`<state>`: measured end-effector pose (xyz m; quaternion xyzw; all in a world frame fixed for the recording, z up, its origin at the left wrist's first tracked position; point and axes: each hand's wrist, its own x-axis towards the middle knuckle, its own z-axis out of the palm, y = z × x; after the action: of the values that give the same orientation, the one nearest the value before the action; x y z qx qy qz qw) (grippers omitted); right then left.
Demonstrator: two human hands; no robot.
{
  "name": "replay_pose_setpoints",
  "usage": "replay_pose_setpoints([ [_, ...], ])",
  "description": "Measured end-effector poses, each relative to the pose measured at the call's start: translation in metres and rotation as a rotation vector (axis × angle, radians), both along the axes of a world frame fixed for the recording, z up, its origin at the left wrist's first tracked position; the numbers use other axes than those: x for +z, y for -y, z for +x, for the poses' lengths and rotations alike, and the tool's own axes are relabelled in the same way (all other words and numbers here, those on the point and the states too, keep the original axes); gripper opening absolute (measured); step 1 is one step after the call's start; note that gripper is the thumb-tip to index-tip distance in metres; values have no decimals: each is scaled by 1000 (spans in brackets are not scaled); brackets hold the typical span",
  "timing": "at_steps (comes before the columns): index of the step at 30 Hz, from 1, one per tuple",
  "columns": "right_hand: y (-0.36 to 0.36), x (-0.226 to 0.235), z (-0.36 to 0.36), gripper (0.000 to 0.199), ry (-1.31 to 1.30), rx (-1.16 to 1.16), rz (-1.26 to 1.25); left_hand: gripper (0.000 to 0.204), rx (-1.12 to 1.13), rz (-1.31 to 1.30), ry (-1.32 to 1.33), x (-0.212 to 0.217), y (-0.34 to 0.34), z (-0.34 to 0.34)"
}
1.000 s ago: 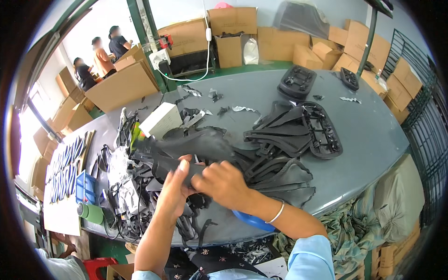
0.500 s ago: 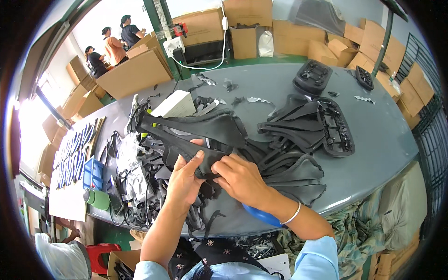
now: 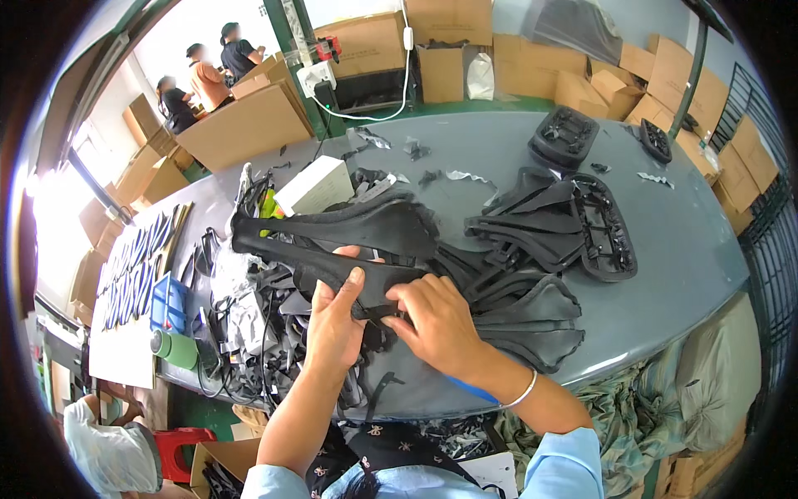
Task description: The person uses a blue handheld electric trimmer to cut the edges of black fabric pieces. They pick up individual pieces from a pile on the table, hold them in one hand, and run the trimmer along the edges with the other hand. The person occasionally places the trimmed pieces back onto the table or into a cardboard box.
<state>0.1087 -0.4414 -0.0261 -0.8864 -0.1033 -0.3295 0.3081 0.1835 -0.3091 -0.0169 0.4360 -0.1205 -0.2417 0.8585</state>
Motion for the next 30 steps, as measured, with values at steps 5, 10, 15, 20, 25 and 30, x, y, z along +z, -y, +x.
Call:
replay_pose_setpoints([
  [5,0,2,1,20,-55,20,63,17,80,107,321,-7,2,-5],
  [10,0,1,4,18,-13,99,34,19,153,111,344,-8,1,-6],
  [15,-2,-6,2,12,215,146,-289,24,91,-65,-62,-2,-5,-3],
  [20,4,-7,0,10,292,139,-395,26,68,-113,-210,-7,-8,-4],
  [25,-9,-8,-13,30,96,-95,338,24,265,-130,254,-13,0,-15],
  [30,-18,-12,-6,40,-681,377,1329,25,315,101,490,-38,-8,-24],
])
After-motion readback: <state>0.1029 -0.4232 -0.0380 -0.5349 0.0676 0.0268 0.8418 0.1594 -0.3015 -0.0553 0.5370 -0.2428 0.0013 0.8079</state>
